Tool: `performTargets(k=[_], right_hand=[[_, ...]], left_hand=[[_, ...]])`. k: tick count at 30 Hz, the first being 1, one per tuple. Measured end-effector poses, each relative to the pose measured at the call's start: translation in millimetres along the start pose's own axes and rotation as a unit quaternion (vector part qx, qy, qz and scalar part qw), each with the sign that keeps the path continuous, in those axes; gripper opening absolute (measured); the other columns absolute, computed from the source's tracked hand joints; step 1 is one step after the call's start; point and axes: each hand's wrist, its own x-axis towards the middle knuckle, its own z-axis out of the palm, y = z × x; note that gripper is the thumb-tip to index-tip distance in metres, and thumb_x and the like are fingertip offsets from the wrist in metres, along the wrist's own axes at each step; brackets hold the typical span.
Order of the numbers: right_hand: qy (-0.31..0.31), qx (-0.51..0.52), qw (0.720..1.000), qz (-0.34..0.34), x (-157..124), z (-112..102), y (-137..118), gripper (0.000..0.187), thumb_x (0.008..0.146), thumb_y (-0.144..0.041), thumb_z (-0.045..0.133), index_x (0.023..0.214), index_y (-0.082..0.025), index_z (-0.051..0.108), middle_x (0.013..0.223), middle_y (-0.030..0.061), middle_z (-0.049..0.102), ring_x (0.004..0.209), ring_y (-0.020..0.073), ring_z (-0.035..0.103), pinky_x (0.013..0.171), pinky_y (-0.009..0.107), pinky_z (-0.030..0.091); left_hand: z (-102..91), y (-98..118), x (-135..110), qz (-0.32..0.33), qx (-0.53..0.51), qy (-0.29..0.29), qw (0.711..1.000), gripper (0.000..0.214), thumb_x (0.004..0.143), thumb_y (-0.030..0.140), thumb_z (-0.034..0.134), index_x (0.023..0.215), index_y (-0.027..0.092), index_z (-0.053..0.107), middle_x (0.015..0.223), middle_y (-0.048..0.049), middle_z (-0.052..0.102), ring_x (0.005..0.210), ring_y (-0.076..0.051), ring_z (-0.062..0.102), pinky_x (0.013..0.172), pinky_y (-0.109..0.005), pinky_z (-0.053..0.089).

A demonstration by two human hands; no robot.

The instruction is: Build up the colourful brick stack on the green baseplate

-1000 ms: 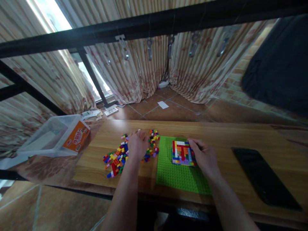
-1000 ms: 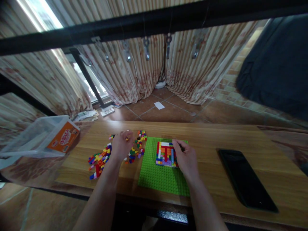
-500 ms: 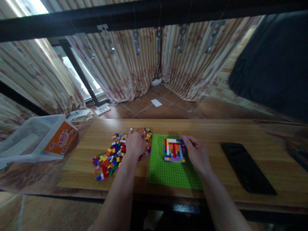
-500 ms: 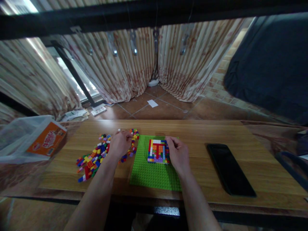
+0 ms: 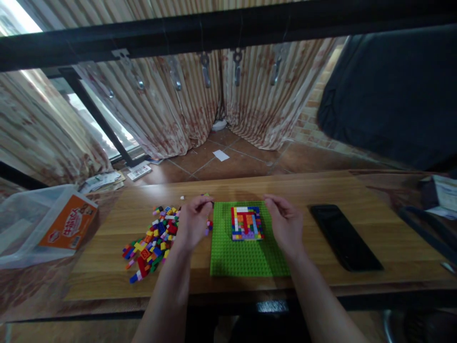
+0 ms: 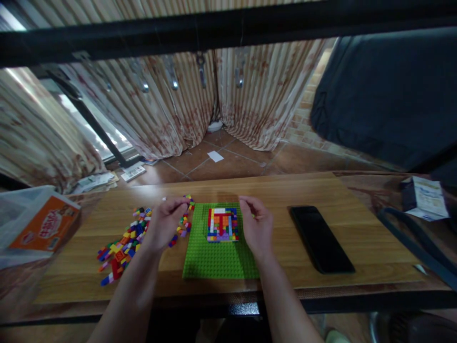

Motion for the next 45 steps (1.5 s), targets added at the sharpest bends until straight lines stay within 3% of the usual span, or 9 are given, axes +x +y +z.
performTargets(k=[3,5,12,16,22,28,33,37,45], right_hand=[[-0.083,0.006,0.994,-0.073,-8,5,-9,0.015,0.084,-0.031,0.068,0.095,-0.025,0.076,0.094,0.0029,0.072,0.085,0.0167,0.065,0.079,0.031,0.052],[-0.134,0.013,0.985,-0.106,-12,7,-15,0.019,0.083,-0.026,0.07,0.101,-0.028,0.075,0.098,0.0017,0.071,0.088,0.016,0.065,0.081,0.031,0.052],[-0.201,0.023,0.972,-0.117,-19,12,-22,0.022,0.081,-0.021,0.074,0.1,-0.032,0.076,0.095,-0.0002,0.072,0.09,0.0155,0.067,0.082,0.03,0.054],[-0.198,-0.004,0.973,-0.122,-20,11,-20,0.017,0.084,-0.023,0.07,0.098,-0.031,0.076,0.09,-0.0005,0.072,0.083,0.0146,0.066,0.076,0.029,0.054],[-0.217,-0.073,0.962,-0.148,-23,7,-25,0.021,0.087,-0.024,0.067,0.106,-0.03,0.074,0.102,0.0021,0.072,0.096,0.0172,0.066,0.086,0.033,0.053],[-0.221,-0.122,0.956,-0.149,-21,3,-25,0.017,0.091,-0.031,0.063,0.104,-0.028,0.073,0.101,0.0036,0.071,0.097,0.0187,0.065,0.087,0.035,0.053],[-0.143,-0.155,0.969,-0.13,-5,-17,-10,0.019,0.089,-0.038,0.064,0.102,-0.027,0.074,0.108,0.0055,0.067,0.103,0.0212,0.063,0.092,0.04,0.051],[-0.145,-0.169,0.969,-0.109,3,-27,2,0.023,0.088,-0.04,0.063,0.102,-0.027,0.075,0.109,0.0066,0.066,0.103,0.022,0.062,0.093,0.043,0.05],[-0.171,-0.188,0.964,-0.076,0,-20,10,0.023,0.086,-0.04,0.064,0.099,-0.027,0.077,0.112,0.0073,0.066,0.108,0.0235,0.061,0.099,0.046,0.046]], left_hand=[[20.1,10,-18,-0.11,-0.237,-0.088,0.961,0.02,0.072,0.025,0.074,0.09,0.016,0.075,0.078,-0.0012,0.071,0.069,-0.01,0.063,0.068,-0.021,0.047],[30.2,14,-26,-0.154,-0.321,-0.107,0.928,0.026,0.064,0.026,0.082,0.086,0.015,0.075,0.075,-0.0009,0.07,0.066,-0.009,0.062,0.067,-0.02,0.046],[43.6,17,-30,-0.189,-0.382,-0.121,0.897,0.032,0.053,0.027,0.09,0.077,0.013,0.075,0.068,-0.0001,0.069,0.061,-0.008,0.06,0.061,-0.019,0.047],[47.1,18,-32,-0.183,-0.385,-0.113,0.898,0.032,0.052,0.026,0.091,0.075,0.014,0.074,0.068,0.0002,0.07,0.06,-0.007,0.06,0.061,-0.019,0.047],[47.3,19,-32,-0.183,-0.374,-0.1,0.903,0.03,0.053,0.024,0.089,0.076,0.013,0.073,0.07,0.0005,0.07,0.059,-0.007,0.059,0.059,-0.019,0.047],[48.1,21,-31,-0.165,-0.314,-0.103,0.929,0.024,0.059,0.025,0.084,0.077,0.014,0.073,0.068,-0.0005,0.07,0.059,-0.009,0.061,0.062,-0.022,0.048],[45.8,19,-28,-0.123,-0.237,-0.045,0.963,0.013,0.067,0.022,0.076,0.077,0.015,0.074,0.069,-0.001,0.07,0.063,-0.011,0.06,0.065,-0.023,0.046],[41.9,11,-23,-0.107,-0.203,-0.01,0.973,0.011,0.068,0.02,0.073,0.077,0.016,0.074,0.066,-0.0002,0.068,0.062,-0.011,0.058,0.065,-0.024,0.045],[43.1,8,-22,-0.097,-0.188,-0.036,0.977,0.01,0.068,0.023,0.071,0.076,0.016,0.074,0.062,0.0002,0.066,0.059,-0.012,0.056,0.062,-0.024,0.043]])
